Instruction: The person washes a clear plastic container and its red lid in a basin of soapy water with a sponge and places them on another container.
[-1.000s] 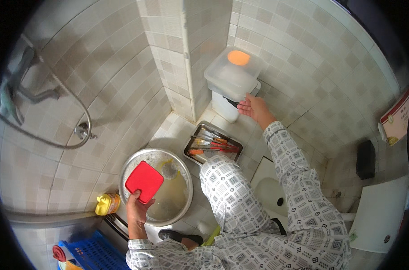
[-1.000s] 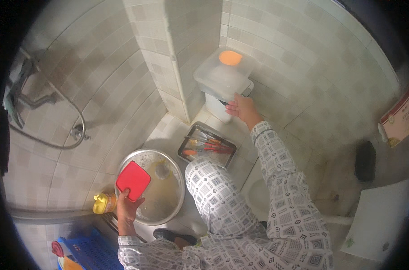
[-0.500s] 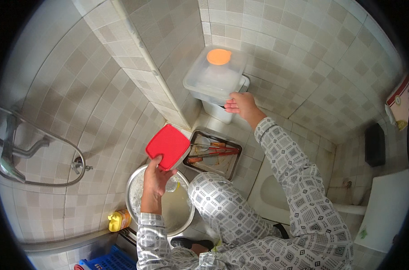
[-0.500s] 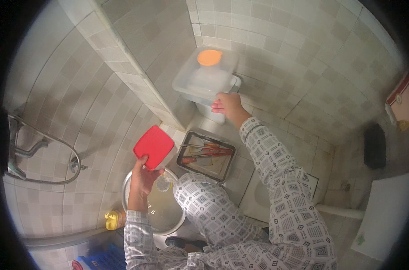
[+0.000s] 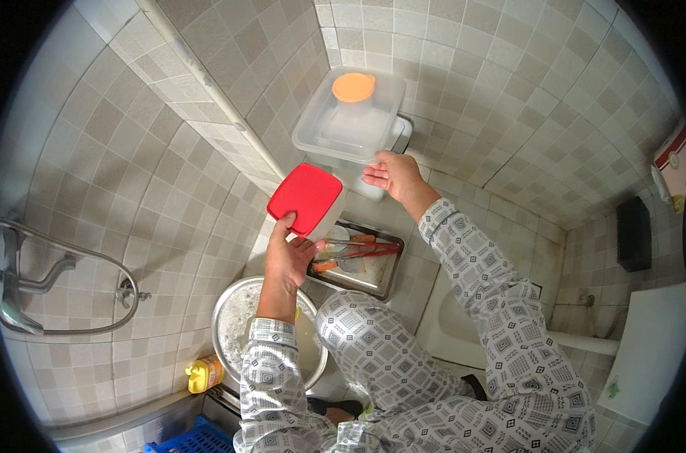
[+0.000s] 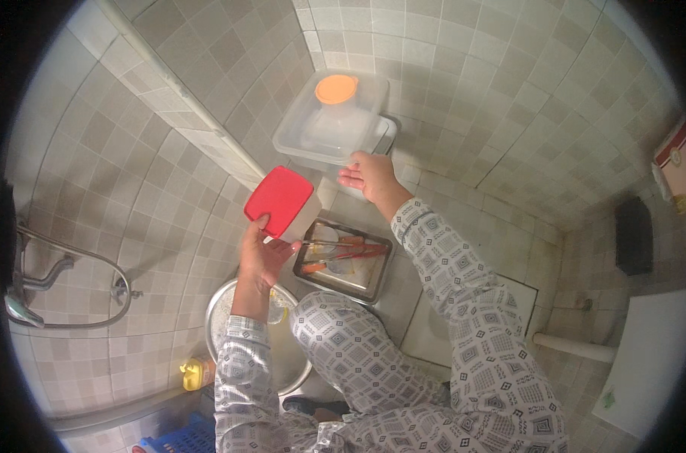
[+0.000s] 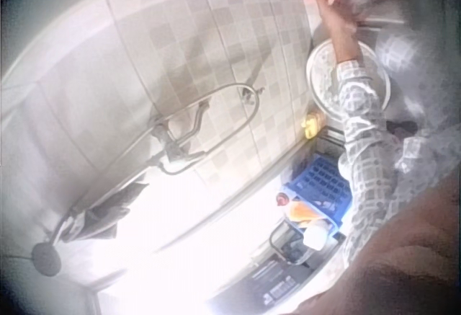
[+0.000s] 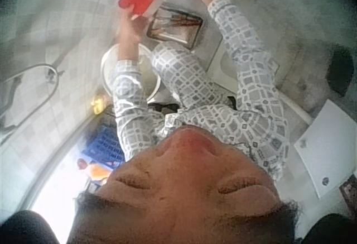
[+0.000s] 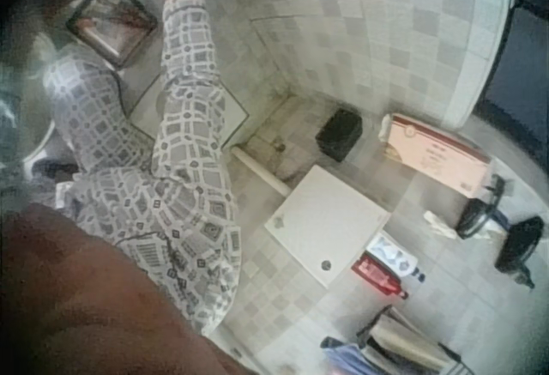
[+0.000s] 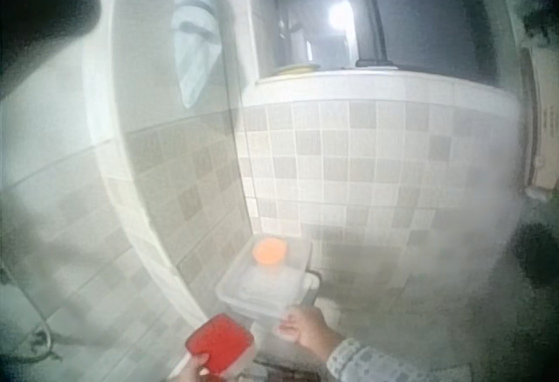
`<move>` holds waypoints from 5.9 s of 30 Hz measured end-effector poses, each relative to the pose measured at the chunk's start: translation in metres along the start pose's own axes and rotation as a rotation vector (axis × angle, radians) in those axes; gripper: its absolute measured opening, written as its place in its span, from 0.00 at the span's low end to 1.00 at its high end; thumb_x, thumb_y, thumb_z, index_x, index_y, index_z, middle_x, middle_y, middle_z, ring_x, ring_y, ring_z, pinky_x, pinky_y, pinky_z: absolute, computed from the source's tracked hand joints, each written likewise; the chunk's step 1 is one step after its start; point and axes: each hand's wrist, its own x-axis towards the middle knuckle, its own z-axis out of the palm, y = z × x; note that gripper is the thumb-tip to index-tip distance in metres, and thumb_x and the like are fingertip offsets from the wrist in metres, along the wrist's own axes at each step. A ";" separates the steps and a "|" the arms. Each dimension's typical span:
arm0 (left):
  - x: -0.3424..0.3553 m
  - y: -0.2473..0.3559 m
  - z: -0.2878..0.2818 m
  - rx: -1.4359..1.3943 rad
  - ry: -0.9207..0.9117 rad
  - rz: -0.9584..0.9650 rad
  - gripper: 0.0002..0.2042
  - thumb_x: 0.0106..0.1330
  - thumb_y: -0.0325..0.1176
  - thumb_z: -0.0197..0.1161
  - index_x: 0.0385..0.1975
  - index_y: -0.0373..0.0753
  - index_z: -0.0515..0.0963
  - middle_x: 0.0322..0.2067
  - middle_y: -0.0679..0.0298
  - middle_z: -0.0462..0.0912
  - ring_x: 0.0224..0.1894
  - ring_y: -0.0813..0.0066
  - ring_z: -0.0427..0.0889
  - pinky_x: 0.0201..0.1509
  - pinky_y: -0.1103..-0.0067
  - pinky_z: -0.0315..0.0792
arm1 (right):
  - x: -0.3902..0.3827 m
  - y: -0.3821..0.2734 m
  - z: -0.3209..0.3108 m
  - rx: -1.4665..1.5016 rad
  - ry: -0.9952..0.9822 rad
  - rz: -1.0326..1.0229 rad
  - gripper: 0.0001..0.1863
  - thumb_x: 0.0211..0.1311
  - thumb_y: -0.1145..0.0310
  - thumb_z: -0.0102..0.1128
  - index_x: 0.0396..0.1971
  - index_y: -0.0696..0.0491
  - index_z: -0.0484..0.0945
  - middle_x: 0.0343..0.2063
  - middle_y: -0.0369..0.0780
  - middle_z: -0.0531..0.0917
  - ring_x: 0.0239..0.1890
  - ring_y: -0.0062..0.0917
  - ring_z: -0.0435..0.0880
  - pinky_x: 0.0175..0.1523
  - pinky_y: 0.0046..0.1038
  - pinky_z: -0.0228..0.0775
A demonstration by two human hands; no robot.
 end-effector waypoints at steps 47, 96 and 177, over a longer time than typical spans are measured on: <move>0.053 -0.027 0.076 1.942 -0.124 0.756 0.57 0.48 0.50 0.76 0.78 0.47 0.49 0.52 0.47 0.75 0.56 0.49 0.76 0.61 0.61 0.74 | -0.009 -0.020 0.008 -0.204 0.021 -0.010 0.10 0.57 0.66 0.66 0.22 0.52 0.75 0.23 0.37 0.79 0.25 0.25 0.82 0.28 0.29 0.76; 0.154 0.066 0.132 1.030 0.269 0.673 0.35 0.62 0.56 0.63 0.51 0.22 0.78 0.51 0.38 0.82 0.50 0.44 0.84 0.55 0.61 0.78 | -0.020 -0.113 0.056 0.012 -0.239 -0.062 0.10 0.64 0.66 0.68 0.31 0.54 0.76 0.25 0.37 0.82 0.24 0.20 0.81 0.26 0.17 0.73; -0.331 -0.075 -0.243 1.053 0.734 0.651 0.08 0.63 0.27 0.67 0.39 0.31 0.82 0.39 0.54 0.84 0.35 0.61 0.84 0.36 0.73 0.78 | 0.021 0.025 0.029 -2.321 -0.019 -1.578 0.21 0.66 0.70 0.51 0.57 0.63 0.73 0.54 0.50 0.78 0.58 0.43 0.77 0.60 0.44 0.72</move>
